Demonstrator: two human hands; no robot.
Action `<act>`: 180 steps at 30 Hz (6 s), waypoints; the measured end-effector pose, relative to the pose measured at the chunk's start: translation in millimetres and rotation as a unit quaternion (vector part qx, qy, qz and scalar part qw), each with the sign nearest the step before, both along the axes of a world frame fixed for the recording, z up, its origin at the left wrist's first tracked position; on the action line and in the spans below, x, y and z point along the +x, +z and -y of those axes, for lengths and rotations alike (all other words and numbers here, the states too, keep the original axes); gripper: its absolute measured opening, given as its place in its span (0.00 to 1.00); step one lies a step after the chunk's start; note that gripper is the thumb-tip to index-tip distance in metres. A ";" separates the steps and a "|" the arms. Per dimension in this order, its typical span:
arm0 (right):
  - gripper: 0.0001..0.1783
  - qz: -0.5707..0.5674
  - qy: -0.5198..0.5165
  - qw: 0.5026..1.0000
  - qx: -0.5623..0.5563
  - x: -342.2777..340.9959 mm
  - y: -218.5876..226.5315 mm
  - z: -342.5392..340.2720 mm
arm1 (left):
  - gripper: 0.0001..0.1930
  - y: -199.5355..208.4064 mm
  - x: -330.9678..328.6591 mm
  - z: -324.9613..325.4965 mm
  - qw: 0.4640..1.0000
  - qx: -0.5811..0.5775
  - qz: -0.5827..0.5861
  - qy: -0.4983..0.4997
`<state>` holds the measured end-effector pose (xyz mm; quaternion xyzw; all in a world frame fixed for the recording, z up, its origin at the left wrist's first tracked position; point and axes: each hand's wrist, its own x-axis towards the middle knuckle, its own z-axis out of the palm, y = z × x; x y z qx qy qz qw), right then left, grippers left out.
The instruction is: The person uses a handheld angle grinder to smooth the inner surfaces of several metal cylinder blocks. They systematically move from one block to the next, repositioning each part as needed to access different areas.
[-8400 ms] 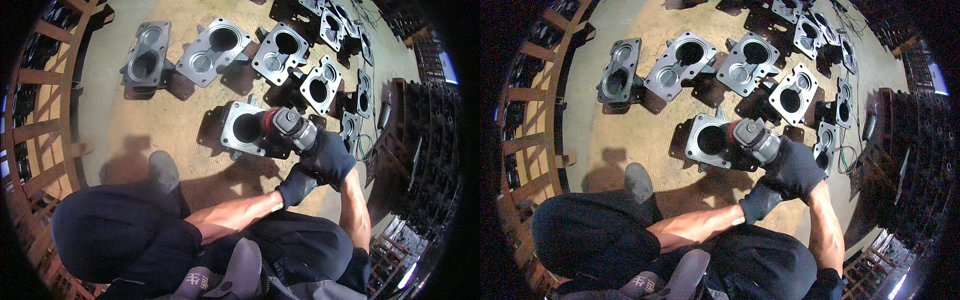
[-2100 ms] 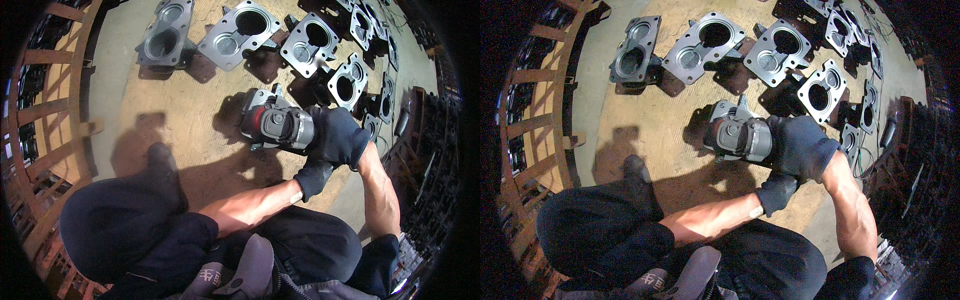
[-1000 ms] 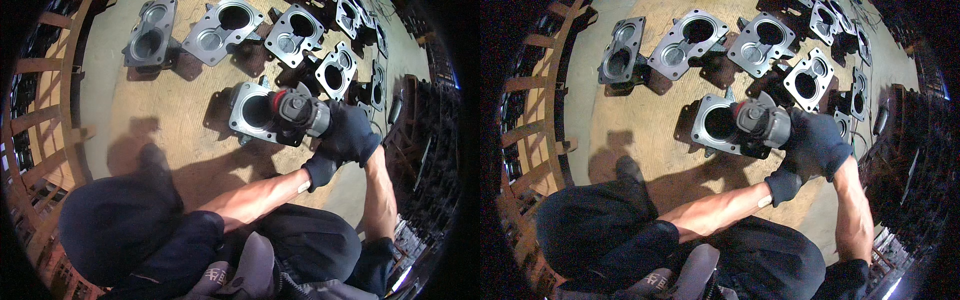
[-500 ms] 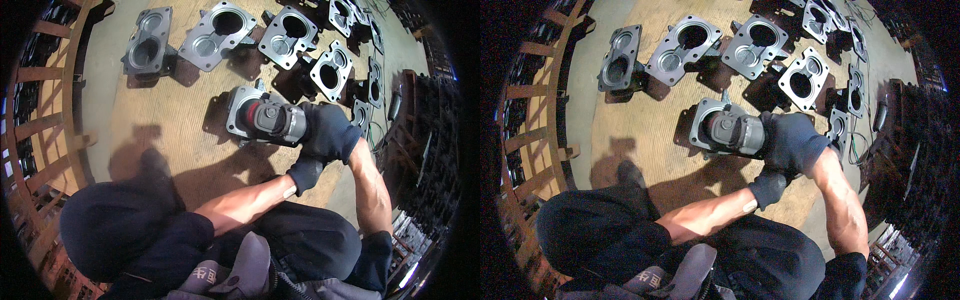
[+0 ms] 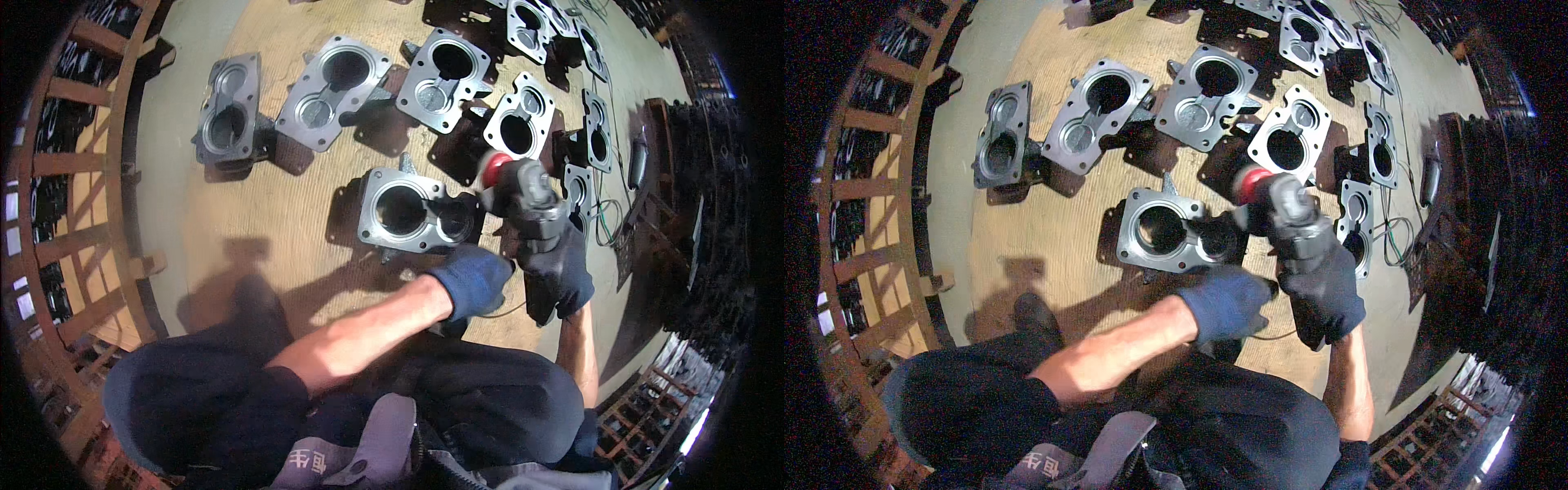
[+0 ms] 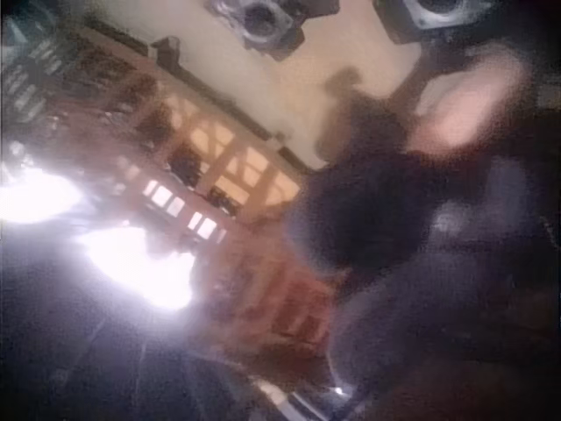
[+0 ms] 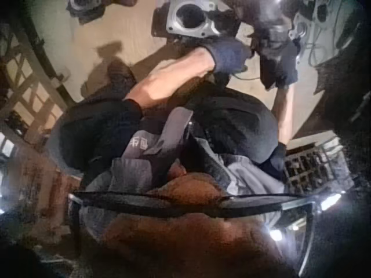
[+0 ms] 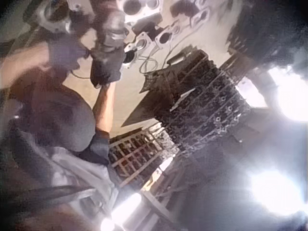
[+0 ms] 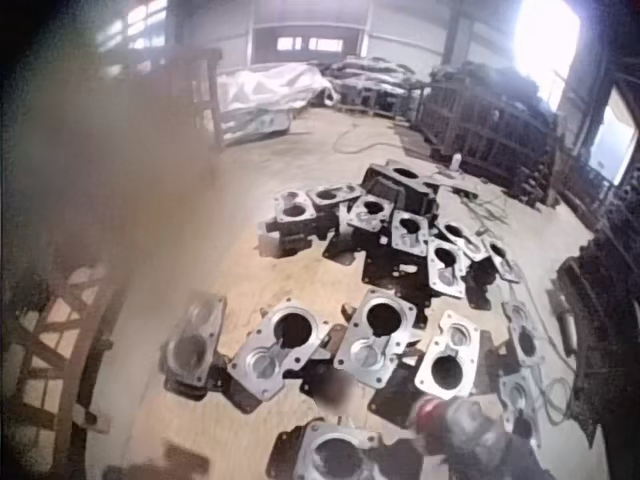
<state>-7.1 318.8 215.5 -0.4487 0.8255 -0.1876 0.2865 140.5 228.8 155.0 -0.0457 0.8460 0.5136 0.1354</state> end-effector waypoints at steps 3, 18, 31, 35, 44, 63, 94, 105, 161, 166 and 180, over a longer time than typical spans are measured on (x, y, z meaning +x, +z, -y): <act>0.23 -0.015 -0.067 0.998 0.018 -16.5 -18.9 -35.5 | 0.25 5.5 1.1 27.7 0.944 -0.298 -0.139 -0.029; 0.21 0.035 -0.177 0.982 -0.054 -13.3 -11.1 -103.2 | 0.55 16.1 17.3 74.3 0.913 -0.367 0.150 0.094; 0.20 0.100 -0.177 0.977 -0.066 18.0 8.9 -91.6 | 0.35 9.1 55.7 142.1 0.813 -0.451 -0.273 -0.246; 0.20 0.093 -0.171 0.979 -0.056 23.0 5.2 -93.7 | 0.28 -2.8 60.5 144.2 0.786 -0.489 -0.242 -0.291; 0.22 0.077 -0.179 0.981 -0.022 21.9 10.1 -104.1 | 0.11 0.1 74.7 54.3 0.896 -0.418 -0.104 -0.108; 0.32 0.039 0.006 0.993 0.112 53.1 -12.8 -36.2 | 0.18 -55.9 38.5 -115.4 0.859 0.433 -0.015 0.273; 0.33 0.000 0.043 0.988 0.152 59.1 -0.8 -11.4 | 0.18 -46.7 44.9 -97.7 0.895 0.365 -0.079 0.243; 0.35 0.005 0.034 0.986 0.165 64.9 3.2 -9.2 | 0.21 -57.5 39.6 -109.4 0.874 0.403 -0.087 0.257; 0.29 -0.063 0.218 0.965 0.133 85.4 5.8 93.6 | 0.20 -49.1 59.6 -45.0 0.841 0.337 -0.123 0.406; 0.26 -0.060 0.188 0.975 0.102 51.1 -1.4 98.0 | 0.20 -39.0 33.4 -8.4 0.880 0.335 -0.040 0.335; 0.28 0.081 -0.022 0.996 -0.008 -67.2 16.6 6.4 | 0.20 184.2 8.9 138.4 0.928 -0.313 0.179 -0.094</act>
